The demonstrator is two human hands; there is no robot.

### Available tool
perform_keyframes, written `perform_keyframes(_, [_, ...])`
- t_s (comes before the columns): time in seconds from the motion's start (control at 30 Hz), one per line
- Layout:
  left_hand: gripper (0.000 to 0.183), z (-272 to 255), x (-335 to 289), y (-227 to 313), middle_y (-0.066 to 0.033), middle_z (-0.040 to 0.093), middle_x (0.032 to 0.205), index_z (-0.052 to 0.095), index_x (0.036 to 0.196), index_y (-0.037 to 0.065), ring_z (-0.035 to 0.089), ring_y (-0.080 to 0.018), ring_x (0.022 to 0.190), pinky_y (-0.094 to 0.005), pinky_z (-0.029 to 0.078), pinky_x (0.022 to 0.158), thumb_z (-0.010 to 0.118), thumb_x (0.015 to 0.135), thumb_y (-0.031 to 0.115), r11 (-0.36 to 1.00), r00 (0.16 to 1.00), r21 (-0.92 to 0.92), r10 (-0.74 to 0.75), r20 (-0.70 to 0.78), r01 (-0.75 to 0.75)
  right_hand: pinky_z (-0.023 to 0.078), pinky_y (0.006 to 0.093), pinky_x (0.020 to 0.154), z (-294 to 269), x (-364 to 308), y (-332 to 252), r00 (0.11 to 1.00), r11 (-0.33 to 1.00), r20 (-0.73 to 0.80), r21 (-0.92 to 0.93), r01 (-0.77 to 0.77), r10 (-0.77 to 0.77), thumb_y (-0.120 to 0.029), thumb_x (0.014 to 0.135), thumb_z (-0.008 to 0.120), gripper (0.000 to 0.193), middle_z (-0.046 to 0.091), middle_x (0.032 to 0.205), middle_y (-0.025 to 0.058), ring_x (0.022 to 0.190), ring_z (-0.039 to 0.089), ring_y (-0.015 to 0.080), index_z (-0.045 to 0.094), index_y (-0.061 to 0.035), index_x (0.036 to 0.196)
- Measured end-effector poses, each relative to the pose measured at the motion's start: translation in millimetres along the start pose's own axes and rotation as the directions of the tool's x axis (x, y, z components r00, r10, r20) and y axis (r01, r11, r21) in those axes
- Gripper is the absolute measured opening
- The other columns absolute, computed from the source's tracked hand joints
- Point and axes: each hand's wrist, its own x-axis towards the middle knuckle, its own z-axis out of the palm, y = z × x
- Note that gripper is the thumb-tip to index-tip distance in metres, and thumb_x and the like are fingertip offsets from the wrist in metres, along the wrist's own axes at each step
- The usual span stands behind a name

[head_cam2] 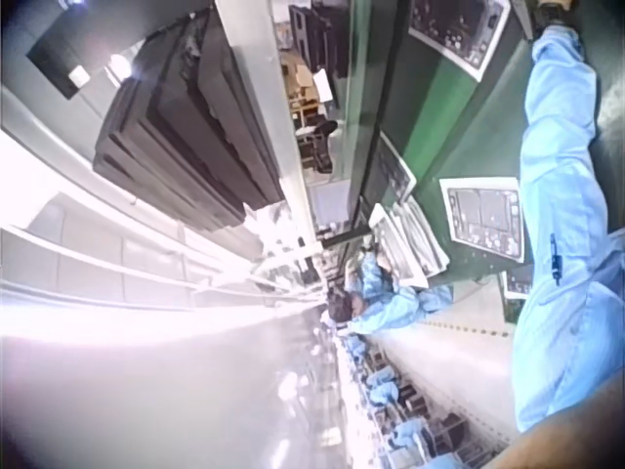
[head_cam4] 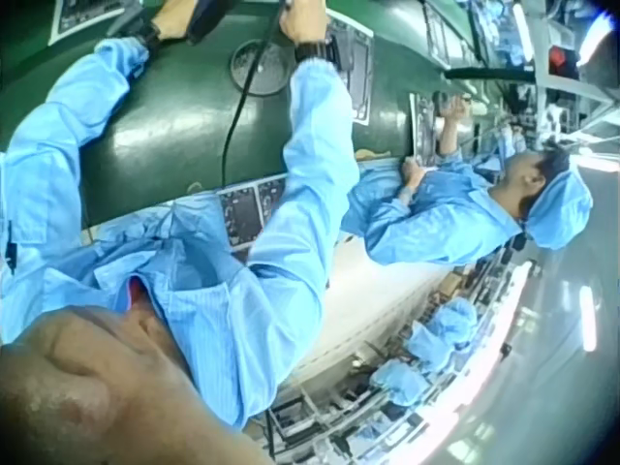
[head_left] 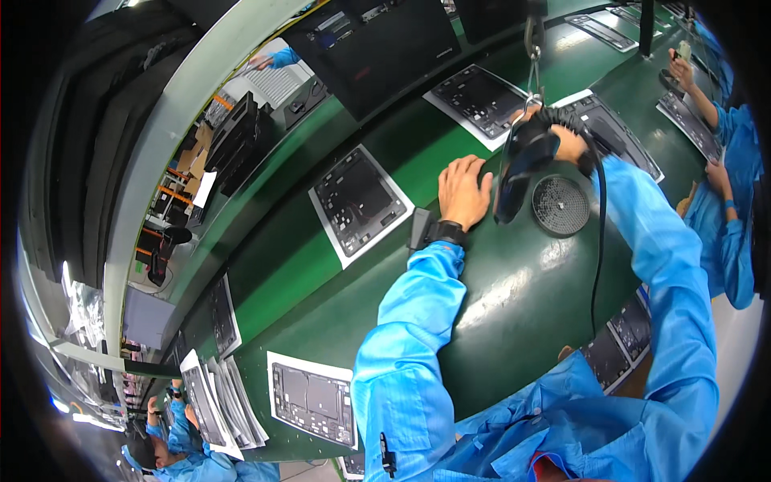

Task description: Assembling and testing internal components of electronic tablet devices on a factory production line.

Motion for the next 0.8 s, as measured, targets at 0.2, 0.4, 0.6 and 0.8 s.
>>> perform_keyframes(0.2, [0.047, 8, 8, 3, -0.0094, 0.056, 0.147, 0.061, 0.138, 0.009, 0.044, -0.0308, 0.141, -0.0529, 0.030, 0.119, 0.055, 0.101, 0.037, 0.990, 0.996, 0.142, -0.017, 0.086, 0.005, 0.055, 0.0447, 0.084, 43, 55, 43, 0.896, 0.911, 0.443, -0.362, 0.199, -0.020, -0.010, 0.074, 0.076, 0.024, 0.069, 0.096, 0.0088, 0.098, 0.066, 0.0304, 0.069, -0.0084, 0.096])
perform_keyframes(0.4, [0.036, 12, 23, -19, -0.0139, 0.065, 0.132, 0.067, 0.126, 0.005, 0.058, -0.0385, 0.123, -0.0468, 0.042, 0.109, 0.047, 0.104, 0.026, 0.972, 0.993, -0.209, -0.116, -0.026, 0.108, 0.048, 0.0402, 0.082, 43, 61, 10, 0.864, 0.808, 0.311, -0.328, 0.489, -0.397, -0.010, 0.078, 0.070, 0.015, 0.059, 0.089, 0.0078, 0.092, 0.059, 0.0284, 0.059, -0.0067, 0.088])
perform_keyframes(0.6, [0.053, -21, 14, -39, -0.0179, 0.070, 0.107, 0.038, 0.129, 0.002, 0.068, -0.0222, 0.088, -0.0346, 0.056, 0.078, 0.075, 0.092, 0.009, 0.237, 0.663, -0.861, -0.735, 0.144, 0.450, 0.047, 0.0394, 0.085, 29, 31, -81, 0.900, 0.904, 0.150, -0.071, 0.421, -0.408, -0.004, 0.077, 0.076, 0.026, 0.064, 0.096, 0.0067, 0.097, 0.059, 0.0271, 0.069, -0.0055, 0.101])
perform_keyframes(0.8, [0.068, -68, -41, 2, -0.0167, 0.069, 0.109, 0.030, 0.139, 0.010, 0.067, -0.0189, 0.091, -0.0319, 0.054, 0.077, 0.067, 0.086, -0.011, 0.208, 0.706, -0.865, -0.677, 0.210, 0.456, 0.055, 0.0366, 0.094, -31, -28, -34, 0.865, -0.215, 0.359, 0.930, -0.299, 0.350, -0.025, 0.108, 0.046, 0.048, 0.071, 0.113, 0.0201, 0.105, 0.069, 0.0280, 0.047, 0.0033, 0.146])
